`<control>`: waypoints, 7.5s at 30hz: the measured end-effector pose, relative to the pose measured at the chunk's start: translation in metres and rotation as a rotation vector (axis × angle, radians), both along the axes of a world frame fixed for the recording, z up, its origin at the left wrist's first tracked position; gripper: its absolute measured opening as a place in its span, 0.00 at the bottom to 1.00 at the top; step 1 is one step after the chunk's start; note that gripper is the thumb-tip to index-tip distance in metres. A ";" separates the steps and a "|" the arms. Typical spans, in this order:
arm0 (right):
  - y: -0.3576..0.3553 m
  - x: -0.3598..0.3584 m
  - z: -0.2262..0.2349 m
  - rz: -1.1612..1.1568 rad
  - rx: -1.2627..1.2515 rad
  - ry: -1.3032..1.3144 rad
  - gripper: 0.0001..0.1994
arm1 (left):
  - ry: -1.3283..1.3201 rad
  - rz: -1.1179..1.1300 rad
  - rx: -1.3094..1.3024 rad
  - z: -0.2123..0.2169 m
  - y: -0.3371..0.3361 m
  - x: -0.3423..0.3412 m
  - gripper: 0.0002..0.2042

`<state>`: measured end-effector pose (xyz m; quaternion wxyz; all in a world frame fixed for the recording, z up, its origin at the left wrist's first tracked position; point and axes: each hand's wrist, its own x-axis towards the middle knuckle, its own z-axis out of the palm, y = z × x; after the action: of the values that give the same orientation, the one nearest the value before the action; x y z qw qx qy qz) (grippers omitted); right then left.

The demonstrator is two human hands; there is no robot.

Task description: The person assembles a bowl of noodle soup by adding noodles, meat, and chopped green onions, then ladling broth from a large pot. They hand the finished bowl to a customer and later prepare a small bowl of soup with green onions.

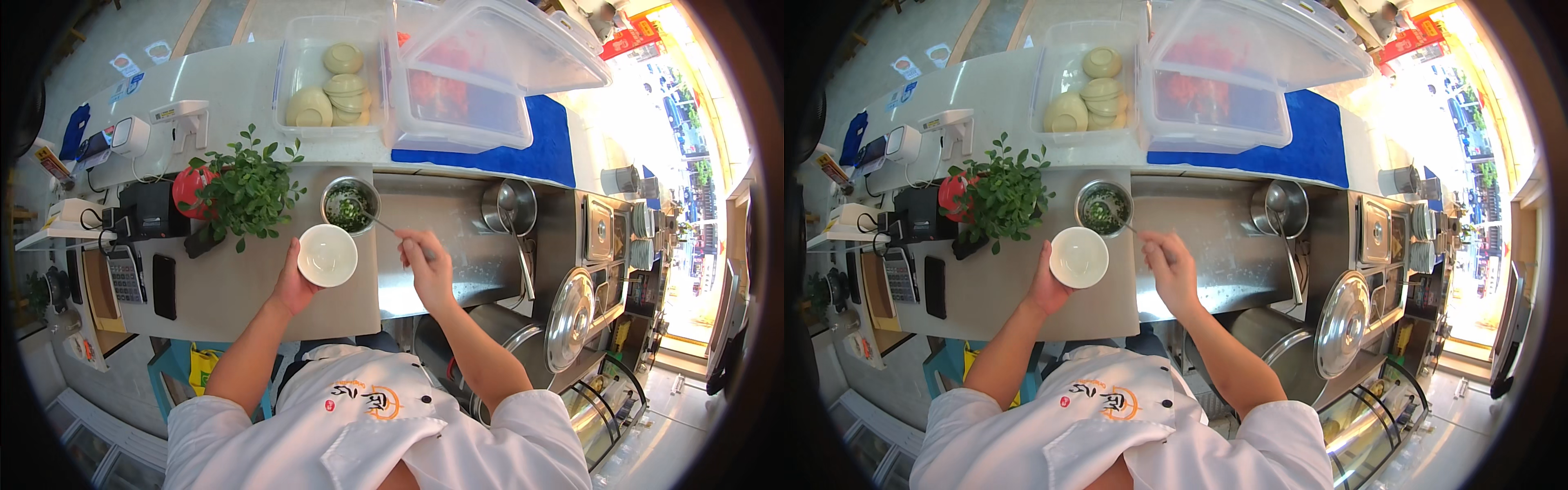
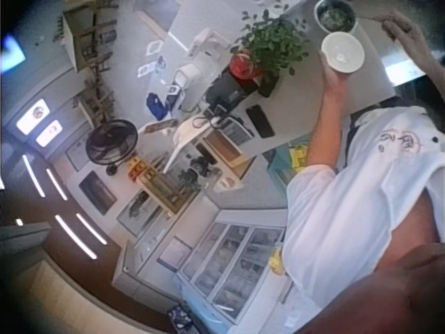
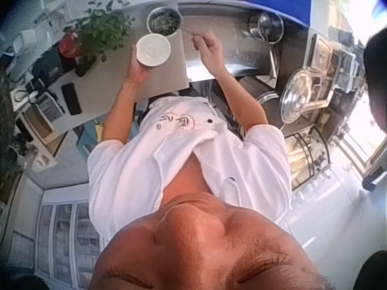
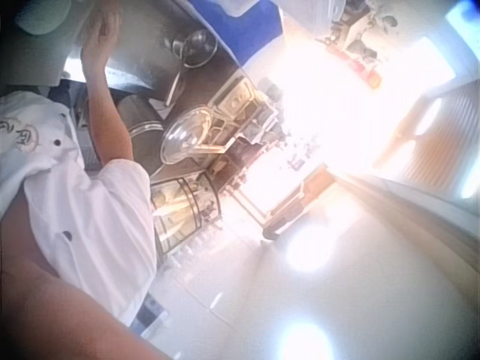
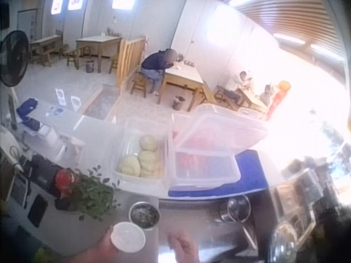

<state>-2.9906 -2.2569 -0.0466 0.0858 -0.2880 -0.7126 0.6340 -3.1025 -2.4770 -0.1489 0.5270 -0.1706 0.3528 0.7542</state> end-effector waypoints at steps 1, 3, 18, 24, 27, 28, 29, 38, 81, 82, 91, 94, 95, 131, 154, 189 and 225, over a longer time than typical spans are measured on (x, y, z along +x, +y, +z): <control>-0.005 0.008 0.004 0.048 0.104 0.006 0.10 | 0.003 0.003 0.022 -0.001 0.001 0.000 0.34; -0.015 0.025 0.007 0.326 0.433 0.111 0.13 | -0.028 0.005 0.042 -0.003 0.001 0.002 0.34; 0.094 0.051 -0.105 -0.086 0.659 -0.045 0.19 | -0.030 -0.065 -0.012 -0.039 -0.003 0.031 0.34; 0.304 0.263 -0.103 -0.456 0.855 -1.089 0.26 | -0.074 -0.155 -0.042 0.016 0.013 0.081 0.35; 0.345 0.310 -0.123 -0.270 0.413 -1.239 0.20 | -0.050 -0.219 -0.049 0.044 0.032 0.112 0.34; 0.354 0.312 -0.128 -0.344 0.022 -1.058 0.09 | -0.090 -0.223 0.004 0.053 0.038 0.122 0.34; 0.355 0.309 -0.134 -0.371 -0.180 -0.871 0.06 | -0.064 -0.238 -0.059 0.061 0.045 0.131 0.34; 0.149 0.351 -0.050 -0.840 -0.454 -0.187 0.08 | 0.072 -0.503 0.059 0.076 0.089 0.176 0.34; -0.104 0.976 0.041 -0.884 -0.742 -0.203 0.11 | 0.351 -1.020 0.213 0.082 0.229 0.708 0.19; -0.108 0.976 0.050 -0.893 -0.749 -0.196 0.11 | 0.359 -1.041 0.196 0.079 0.236 0.712 0.18; -0.133 0.942 0.122 -1.005 -0.748 -0.118 0.06 | 0.391 -1.239 0.101 0.041 0.286 0.739 0.21; -0.136 0.920 0.135 -1.049 -0.766 -0.056 0.06 | 0.294 -1.291 0.109 0.029 0.305 0.746 0.19; -0.136 0.913 0.137 -1.071 -0.770 -0.088 0.06 | 0.263 -1.306 0.108 0.026 0.311 0.748 0.19; -0.168 0.840 0.173 -1.022 -0.291 -0.569 0.10 | 0.239 -1.334 0.266 0.091 0.318 0.704 0.20; -0.186 0.883 0.096 -0.968 0.468 -0.785 0.11 | 0.191 -1.195 0.294 0.098 0.293 0.682 0.18; 0.034 0.655 0.024 -1.132 0.170 -1.083 0.06 | 0.344 -0.239 0.121 0.031 0.675 0.154 0.16; 0.396 0.359 -0.020 -0.510 -0.418 -0.565 0.10 | 0.520 -0.098 -0.330 -0.067 0.816 0.024 0.31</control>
<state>-2.6321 -1.8605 -0.0665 -0.0188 -0.6284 -0.4704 0.6192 -3.0788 -1.6606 -0.2162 0.4201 -0.0382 0.6013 0.6786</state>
